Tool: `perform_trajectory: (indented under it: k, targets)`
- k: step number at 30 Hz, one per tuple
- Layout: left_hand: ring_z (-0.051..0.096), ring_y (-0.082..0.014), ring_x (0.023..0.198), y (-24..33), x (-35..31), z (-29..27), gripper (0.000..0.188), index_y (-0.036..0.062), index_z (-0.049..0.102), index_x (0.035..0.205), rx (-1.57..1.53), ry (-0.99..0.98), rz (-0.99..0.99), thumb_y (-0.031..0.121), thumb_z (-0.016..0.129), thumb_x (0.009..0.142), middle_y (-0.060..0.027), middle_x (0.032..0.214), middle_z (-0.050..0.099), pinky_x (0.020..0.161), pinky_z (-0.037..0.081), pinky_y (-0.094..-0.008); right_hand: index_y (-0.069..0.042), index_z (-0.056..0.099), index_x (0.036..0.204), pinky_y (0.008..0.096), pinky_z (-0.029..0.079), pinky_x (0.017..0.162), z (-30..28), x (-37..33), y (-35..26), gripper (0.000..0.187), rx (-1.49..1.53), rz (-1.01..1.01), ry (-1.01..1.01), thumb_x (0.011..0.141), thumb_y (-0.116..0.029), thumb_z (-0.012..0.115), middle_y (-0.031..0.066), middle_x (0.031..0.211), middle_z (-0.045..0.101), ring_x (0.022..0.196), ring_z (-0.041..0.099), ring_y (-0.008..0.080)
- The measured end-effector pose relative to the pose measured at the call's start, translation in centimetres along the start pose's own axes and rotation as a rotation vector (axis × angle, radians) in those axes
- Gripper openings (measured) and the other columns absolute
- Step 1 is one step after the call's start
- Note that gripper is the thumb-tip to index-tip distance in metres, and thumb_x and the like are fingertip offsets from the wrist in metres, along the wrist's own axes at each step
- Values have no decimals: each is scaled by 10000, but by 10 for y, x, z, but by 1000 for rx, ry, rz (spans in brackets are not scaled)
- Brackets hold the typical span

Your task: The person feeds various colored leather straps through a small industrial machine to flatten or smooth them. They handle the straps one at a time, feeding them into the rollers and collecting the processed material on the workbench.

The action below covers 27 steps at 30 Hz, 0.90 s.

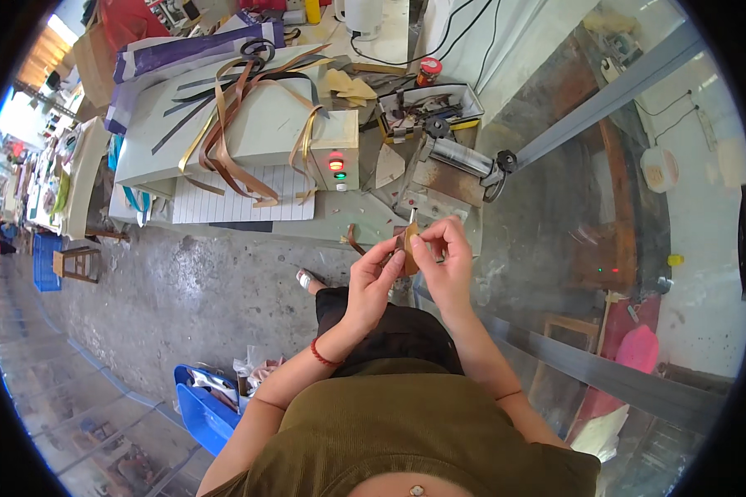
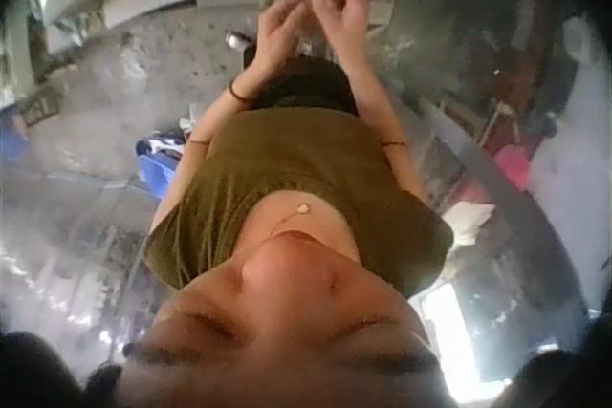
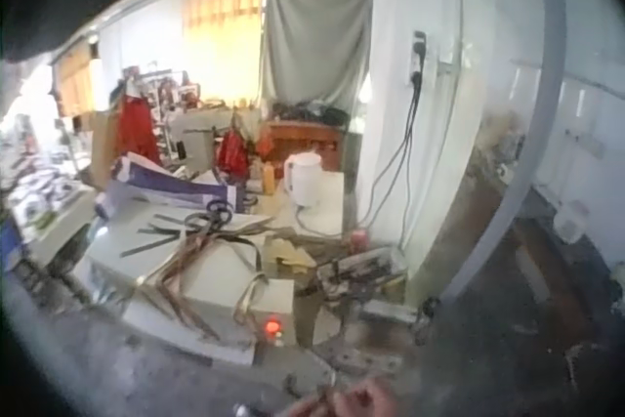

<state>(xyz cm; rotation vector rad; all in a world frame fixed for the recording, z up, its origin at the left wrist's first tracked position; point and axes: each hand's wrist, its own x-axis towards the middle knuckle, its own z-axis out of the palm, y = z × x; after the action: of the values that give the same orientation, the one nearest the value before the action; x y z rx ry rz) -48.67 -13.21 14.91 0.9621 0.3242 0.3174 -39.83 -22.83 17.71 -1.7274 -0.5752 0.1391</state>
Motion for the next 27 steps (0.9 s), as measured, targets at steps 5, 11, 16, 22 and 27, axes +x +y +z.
perform_trajectory:
  k: [5,11,16,22,27]
  targets:
    - [596,-119,948,13,-9,9,269,2,526,1198,-49,-60,-85,112,465,960,-65,1069,611,826,501,-302,-27,494,922,274,423,791,1,-4,-7,188,199,-38,44,794,-31,632,58,939,559,867,515,120]
    - [614,-105,761,21,-8,23,177,-13,541,1024,39,-157,-101,139,473,965,-64,926,627,680,495,-239,-15,491,983,283,413,823,-7,-5,-19,224,387,49,8,806,-33,627,63,922,576,890,516,131]
    - [599,-94,710,25,-10,22,178,-9,523,935,330,-165,17,156,466,967,-50,802,616,626,479,-239,-22,536,933,282,408,803,-22,4,-18,179,-54,-172,-35,797,-53,647,80,895,573,874,523,195]
    - [553,-76,670,30,-11,33,181,-14,489,875,488,-100,179,147,483,957,-49,712,595,591,459,-243,-4,504,852,304,431,717,-17,1,-25,119,-45,-235,-20,828,-55,609,105,882,541,825,518,247]
    - [542,-79,647,25,-12,34,180,-8,463,853,542,-106,225,137,484,957,-49,691,578,590,455,-247,-2,479,835,320,434,667,-14,-2,-28,123,-91,-235,17,840,-50,592,118,857,517,764,513,261]
